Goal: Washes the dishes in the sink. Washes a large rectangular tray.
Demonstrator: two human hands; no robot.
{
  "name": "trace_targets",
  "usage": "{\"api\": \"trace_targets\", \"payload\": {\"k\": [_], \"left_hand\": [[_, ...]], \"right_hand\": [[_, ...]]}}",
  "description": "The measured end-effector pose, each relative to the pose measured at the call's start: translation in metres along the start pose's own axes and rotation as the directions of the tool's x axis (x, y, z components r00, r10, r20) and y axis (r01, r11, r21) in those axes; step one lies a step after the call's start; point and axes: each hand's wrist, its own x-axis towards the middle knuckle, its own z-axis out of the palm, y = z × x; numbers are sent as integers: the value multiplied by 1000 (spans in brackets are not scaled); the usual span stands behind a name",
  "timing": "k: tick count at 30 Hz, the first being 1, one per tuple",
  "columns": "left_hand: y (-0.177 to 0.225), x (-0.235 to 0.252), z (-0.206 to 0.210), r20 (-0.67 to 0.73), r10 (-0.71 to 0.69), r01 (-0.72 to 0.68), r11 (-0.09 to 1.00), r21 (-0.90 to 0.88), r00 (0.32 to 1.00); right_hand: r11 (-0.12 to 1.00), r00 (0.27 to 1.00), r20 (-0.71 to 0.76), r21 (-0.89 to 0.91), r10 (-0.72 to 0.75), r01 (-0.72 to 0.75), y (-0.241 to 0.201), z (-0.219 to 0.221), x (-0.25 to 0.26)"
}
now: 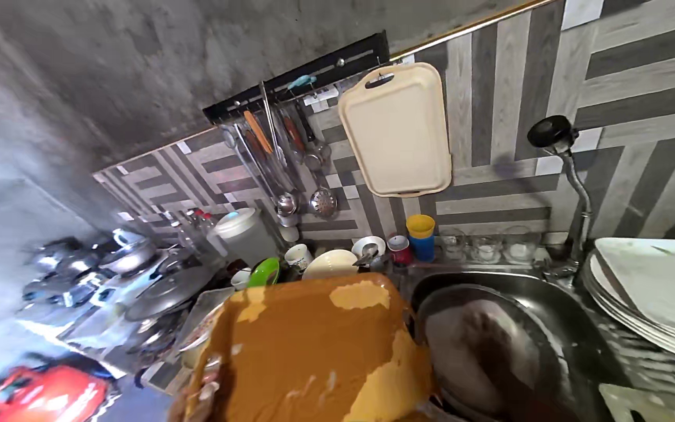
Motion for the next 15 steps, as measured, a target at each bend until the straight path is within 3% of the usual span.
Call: {"api": "trace_targets", "payload": {"k": [1, 2, 3, 4, 5, 7, 9, 11, 13, 14, 15], "left_hand": [[6, -3, 22, -18, 11, -11, 1000, 13, 1000], [11, -5, 42, -26, 23, -23, 999, 30, 999], [15, -7, 62, -28, 38, -37, 998, 44, 999], [18, -9, 79, -17, 54, -52, 997, 59, 998], [20, -11, 94, -7, 64, -63, 996, 65, 998], [21, -16, 121, 2, 60, -60, 995, 84, 998], [23, -20, 147, 18, 42, -43, 994, 102, 999], [19, -22, 172, 52, 22, -28, 994, 104, 998], [8, -22, 197, 94, 13, -20, 997, 76, 995], [1, -21, 209, 108, 7, -16, 997, 82, 994], [-7, -20, 221, 125, -5, -7, 995, 95, 992]], "right_hand": [[998, 968, -246, 31, 54, -48, -1, 24, -2], [996, 770, -634, 77, 78, -38, -3, 67, 6], [991, 970, -218, 97, 111, -91, -14, 30, -13], [995, 959, 273, 37, 76, -90, -21, -15, -15], [998, 951, 310, 68, -8, -14, -17, -17, -11], [997, 958, 285, 77, -24, 2, -8, -24, -4], [959, 946, 235, 119, 225, -258, 0, -25, 6], [826, 915, 97, 400, 392, -396, -11, -41, 15], [681, 856, -259, 719, 448, -138, -48, -76, 15], [607, 835, -329, 794, 441, -8, -76, -103, 7], [503, 856, -303, 862, 418, 60, -107, -132, -8]]}}
